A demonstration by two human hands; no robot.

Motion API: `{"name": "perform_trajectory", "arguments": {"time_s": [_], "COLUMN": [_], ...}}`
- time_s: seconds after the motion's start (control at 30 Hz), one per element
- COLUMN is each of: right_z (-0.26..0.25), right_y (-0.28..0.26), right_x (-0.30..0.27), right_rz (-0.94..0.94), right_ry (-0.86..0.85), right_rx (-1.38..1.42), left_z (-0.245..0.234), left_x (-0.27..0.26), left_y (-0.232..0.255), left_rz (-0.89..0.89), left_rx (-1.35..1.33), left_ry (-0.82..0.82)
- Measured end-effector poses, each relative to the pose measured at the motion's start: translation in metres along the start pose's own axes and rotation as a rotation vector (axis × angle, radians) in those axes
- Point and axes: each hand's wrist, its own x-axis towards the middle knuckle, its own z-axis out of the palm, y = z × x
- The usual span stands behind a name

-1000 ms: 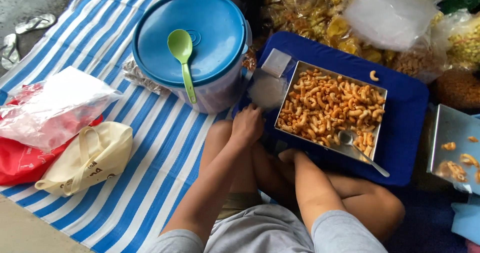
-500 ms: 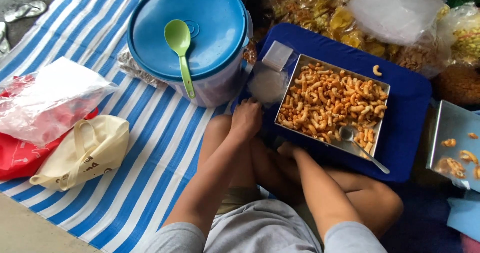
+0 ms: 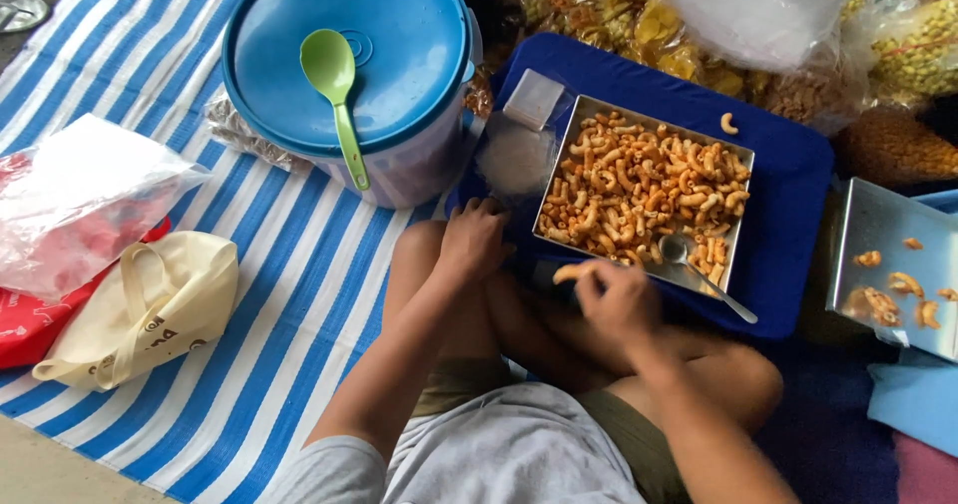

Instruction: Sorting cashews from a snack mix and packing the mix into small plastic bags using a spoon.

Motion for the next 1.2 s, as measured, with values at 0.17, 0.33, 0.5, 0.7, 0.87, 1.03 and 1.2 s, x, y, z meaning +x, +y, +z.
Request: {"name": "perform_trajectory", "arguments": {"time_s": [0.17,0.33,0.5,0.7,0.87,1.03,1.2], "right_z": [-0.024,-0.037,-0.014,-0.009,-0.010,-0.021,-0.034], "right_y": [0.057,0.078,0.086,0.046,0.032,0.031,0.026], "right_x": [0.056,0.094,0.079,0.046,-0.009,-0.052,-0.075], "right_rz": [0.153,0.404,0.290,0.163,0.218,0.210,0.472], "right_ry": [0.088,0.004,0.242,0.340,0.405,0.377,0.253], "right_rx": [-0.293,-0.156,-0.379,-0.178,-0.155,0.031,-0.022], "left_z": [0.024,0.039,0.033,0.053,0.032,0.063,0.026], "left_x": [-0.003,-0.004,0.003,0.028,0.066,0.141,0.177], "left_y": [-0.009,-0.020,-0.020,-0.027,-0.025,-0.082,-0.061], "left_rz": [0.062,0.148,0.090,0.110,0.156,0.059,-0.225], "left_rx": [0.047,0.030,-0.186,-0.170,-0.241,-0.350,-0.161], "left_ry": [0.117,0.308,0.540,0.284,0.269,0.244,-0.087]}}
